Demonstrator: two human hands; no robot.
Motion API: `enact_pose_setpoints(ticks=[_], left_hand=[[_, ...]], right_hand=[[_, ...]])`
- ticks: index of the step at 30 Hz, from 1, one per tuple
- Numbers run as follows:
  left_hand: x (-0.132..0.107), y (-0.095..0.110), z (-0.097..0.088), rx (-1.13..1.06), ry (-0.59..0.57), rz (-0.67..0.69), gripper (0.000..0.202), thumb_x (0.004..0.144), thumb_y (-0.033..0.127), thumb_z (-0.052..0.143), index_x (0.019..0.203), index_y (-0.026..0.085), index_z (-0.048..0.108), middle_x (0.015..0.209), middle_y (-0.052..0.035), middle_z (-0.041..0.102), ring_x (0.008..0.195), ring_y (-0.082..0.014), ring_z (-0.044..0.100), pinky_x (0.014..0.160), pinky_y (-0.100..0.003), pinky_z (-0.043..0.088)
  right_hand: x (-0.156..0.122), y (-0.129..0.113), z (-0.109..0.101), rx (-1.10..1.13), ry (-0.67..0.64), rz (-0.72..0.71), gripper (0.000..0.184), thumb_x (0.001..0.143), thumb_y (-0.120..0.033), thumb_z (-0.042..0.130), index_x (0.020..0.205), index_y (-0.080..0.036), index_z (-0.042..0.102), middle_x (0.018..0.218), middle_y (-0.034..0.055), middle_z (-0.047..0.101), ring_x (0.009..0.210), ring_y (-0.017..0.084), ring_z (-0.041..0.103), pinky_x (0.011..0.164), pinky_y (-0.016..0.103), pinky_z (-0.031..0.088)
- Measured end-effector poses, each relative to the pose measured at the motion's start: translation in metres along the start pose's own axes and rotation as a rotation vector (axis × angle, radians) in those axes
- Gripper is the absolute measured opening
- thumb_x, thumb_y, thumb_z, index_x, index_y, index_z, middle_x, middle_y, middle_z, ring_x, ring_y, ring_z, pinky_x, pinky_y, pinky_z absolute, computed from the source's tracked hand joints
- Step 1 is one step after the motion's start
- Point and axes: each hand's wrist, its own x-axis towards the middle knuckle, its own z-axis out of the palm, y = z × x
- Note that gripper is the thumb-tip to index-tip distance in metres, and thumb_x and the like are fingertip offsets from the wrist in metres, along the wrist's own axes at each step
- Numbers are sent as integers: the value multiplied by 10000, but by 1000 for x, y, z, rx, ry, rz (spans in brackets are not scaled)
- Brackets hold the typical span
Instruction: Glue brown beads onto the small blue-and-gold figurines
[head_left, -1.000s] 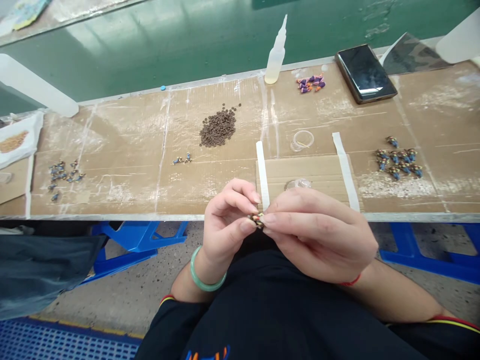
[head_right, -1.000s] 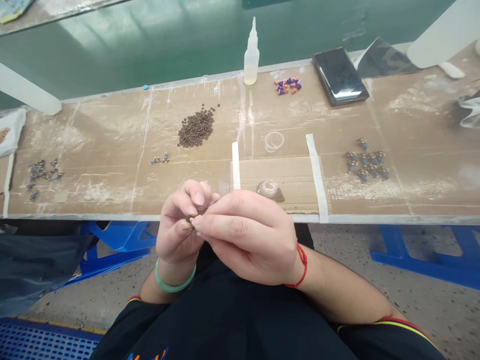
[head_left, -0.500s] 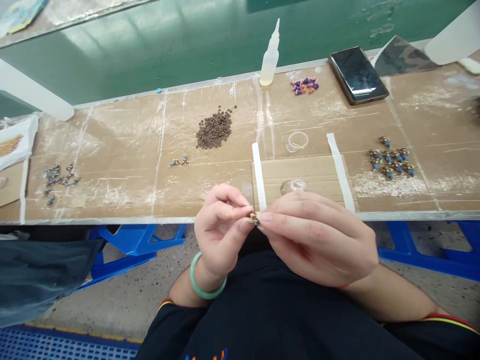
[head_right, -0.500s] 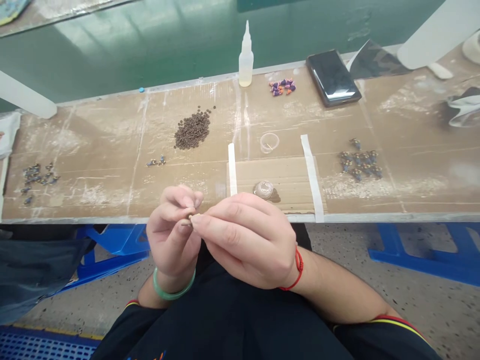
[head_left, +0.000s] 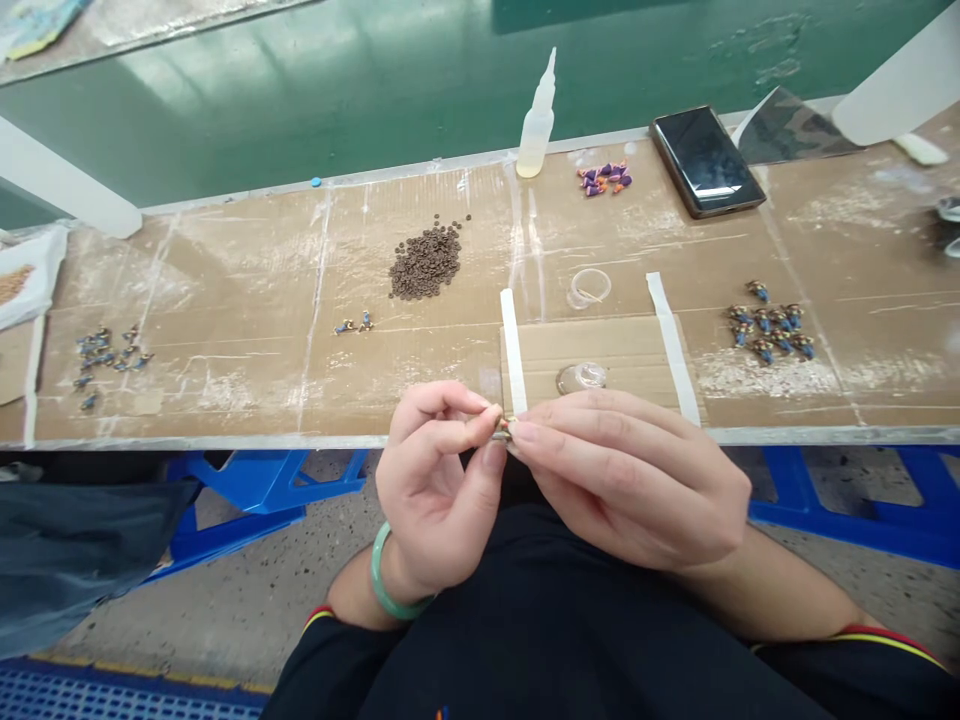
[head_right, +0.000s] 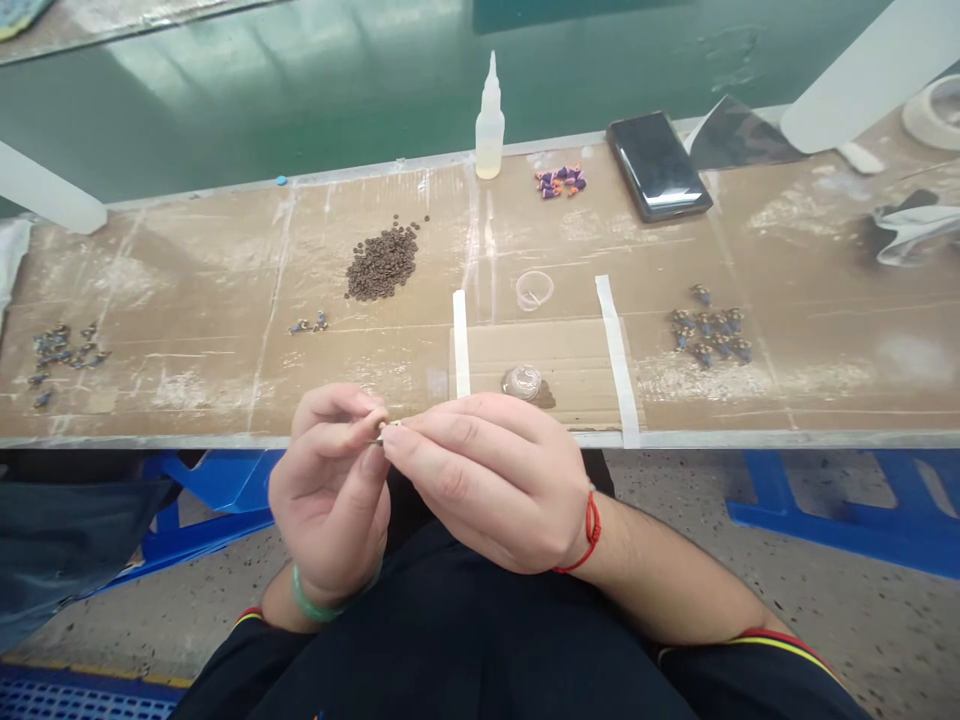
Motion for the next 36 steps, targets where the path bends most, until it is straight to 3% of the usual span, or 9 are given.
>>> enact_pose_setpoints(ticks=[12, 19, 36], left_hand=[[-1, -3, 3, 31, -13, 50, 259, 881, 94, 648, 1052, 255, 758, 1067, -45, 637, 951, -162, 632, 828, -323, 543], [-4, -8, 1, 8, -14, 64, 329, 859, 47, 626, 1078, 263, 745, 1079, -36, 634, 972, -167, 610, 853, -334, 544], [-1, -8, 4, 46, -41, 147, 277, 869, 71, 588, 1042, 239, 724, 1067, -25, 657, 991, -168, 599, 889, -342, 509]], right_hand=[[-6, -4, 0, -28, -8, 24, 178, 901, -24, 687, 1028, -149, 694, 948, 65, 772, 933, 143, 736, 866, 238, 666], [-6, -5, -1, -21, -9, 0, 163, 900, -24, 687, 1012, -141, 700, 949, 81, 768, 952, 152, 732, 870, 249, 669], [-8, -8, -5, -54, 22, -3, 146, 906, 12, 674, 1042, -41, 680, 961, 114, 753, 993, 141, 719, 934, 237, 636]])
